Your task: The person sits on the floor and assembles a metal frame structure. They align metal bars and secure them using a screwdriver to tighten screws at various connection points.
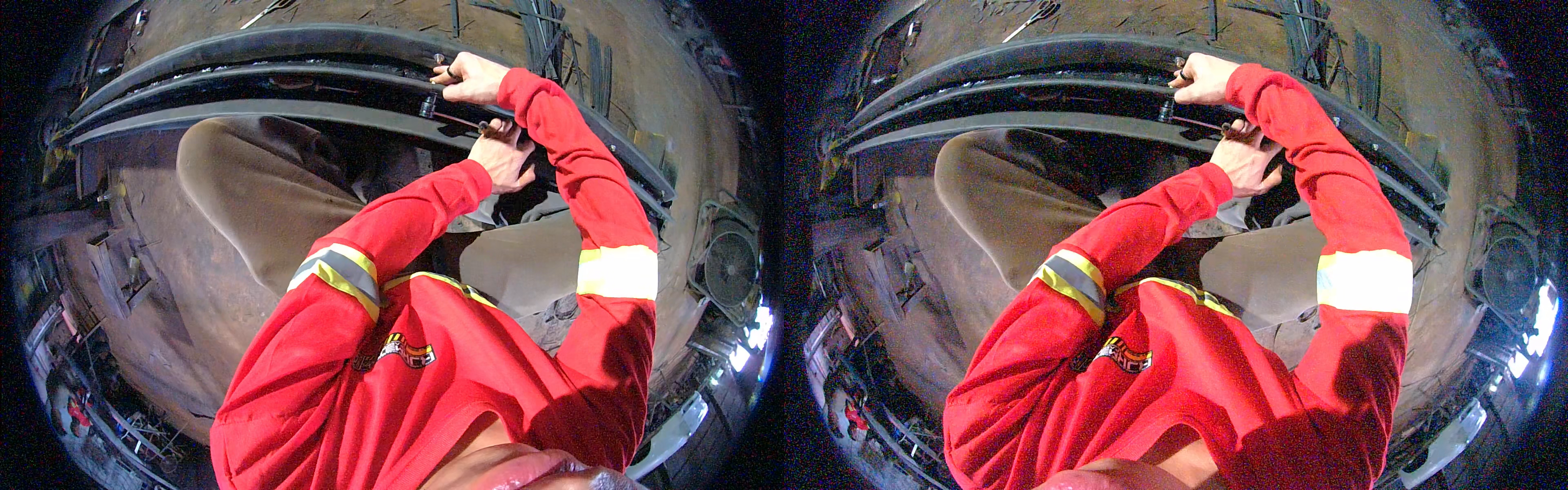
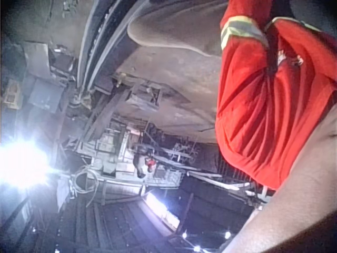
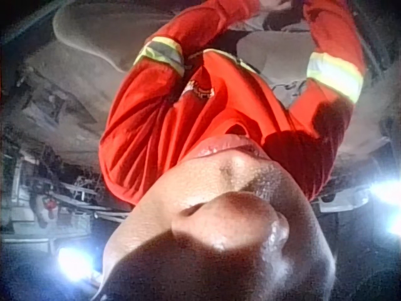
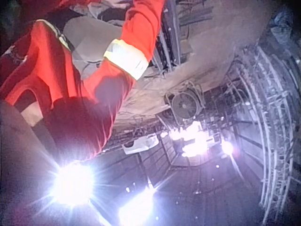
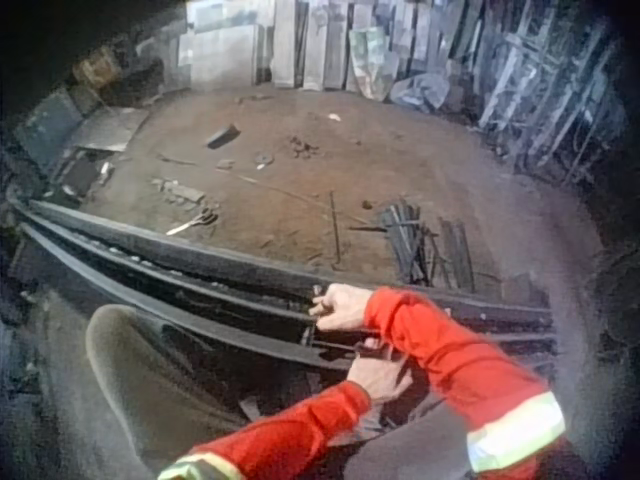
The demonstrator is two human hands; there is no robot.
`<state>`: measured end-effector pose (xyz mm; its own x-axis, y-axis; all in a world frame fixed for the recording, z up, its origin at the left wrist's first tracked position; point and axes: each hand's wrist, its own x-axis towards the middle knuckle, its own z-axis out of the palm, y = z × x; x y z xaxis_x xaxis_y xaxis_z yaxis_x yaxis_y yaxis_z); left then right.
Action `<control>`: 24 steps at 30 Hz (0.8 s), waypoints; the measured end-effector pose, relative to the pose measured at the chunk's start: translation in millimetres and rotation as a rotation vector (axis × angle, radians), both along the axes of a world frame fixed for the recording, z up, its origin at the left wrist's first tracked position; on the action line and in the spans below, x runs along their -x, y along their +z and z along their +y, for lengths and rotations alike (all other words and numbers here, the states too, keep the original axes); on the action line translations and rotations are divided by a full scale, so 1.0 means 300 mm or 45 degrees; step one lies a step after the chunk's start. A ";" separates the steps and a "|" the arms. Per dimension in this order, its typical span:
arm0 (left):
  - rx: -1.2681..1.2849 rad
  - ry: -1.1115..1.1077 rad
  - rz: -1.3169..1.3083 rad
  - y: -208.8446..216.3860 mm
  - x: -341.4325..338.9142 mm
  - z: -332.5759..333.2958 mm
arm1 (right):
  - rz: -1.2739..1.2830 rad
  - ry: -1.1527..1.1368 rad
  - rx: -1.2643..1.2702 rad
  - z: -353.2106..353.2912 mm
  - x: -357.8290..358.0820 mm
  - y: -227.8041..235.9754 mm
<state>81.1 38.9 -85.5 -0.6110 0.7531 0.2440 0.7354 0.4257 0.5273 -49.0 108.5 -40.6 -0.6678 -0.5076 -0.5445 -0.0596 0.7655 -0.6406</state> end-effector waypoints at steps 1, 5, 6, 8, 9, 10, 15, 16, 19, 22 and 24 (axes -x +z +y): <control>0.034 -0.001 0.029 -0.018 0.001 0.006 | 0.183 -0.125 0.168 0.020 -0.021 -0.046; -0.034 0.002 0.090 -0.088 0.005 0.010 | 0.316 -0.182 0.133 -0.021 -0.089 0.016; -0.061 -0.027 0.061 -0.087 0.008 0.009 | 0.340 -0.209 0.082 -0.031 -0.105 0.021; 0.105 -0.259 -0.170 -0.077 0.026 0.030 | 0.394 -0.268 -0.024 -0.060 -0.147 0.042; 0.091 -0.291 -0.220 -0.071 0.031 0.042 | 0.467 -0.287 -0.065 -0.071 -0.163 0.036; 0.055 -0.309 -0.249 -0.072 0.032 0.056 | 0.521 -0.296 -0.103 -0.084 -0.171 0.040; -0.070 -0.322 -0.289 -0.081 -0.004 0.097 | 0.770 -0.298 -0.223 -0.109 -0.183 -0.003; -0.089 -0.328 -0.300 -0.081 -0.013 0.103 | 0.778 -0.289 -0.239 -0.111 -0.181 -0.007; -0.168 -0.344 -0.329 -0.079 -0.049 0.119 | 0.814 -0.272 -0.242 -0.109 -0.178 -0.010; -0.302 -0.380 -0.380 -0.056 -0.117 0.143 | 0.815 -0.258 -0.254 -0.112 -0.170 -0.003; -0.536 -0.419 -0.461 -0.008 -0.184 0.111 | 0.806 -0.226 -0.251 -0.128 -0.164 0.003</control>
<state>136.4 72.2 -88.0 -0.4633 0.8000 0.3813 0.5363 -0.0893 0.8393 0.3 70.0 -39.7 -0.9516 -0.2928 -0.0929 -0.2397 0.8970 -0.3714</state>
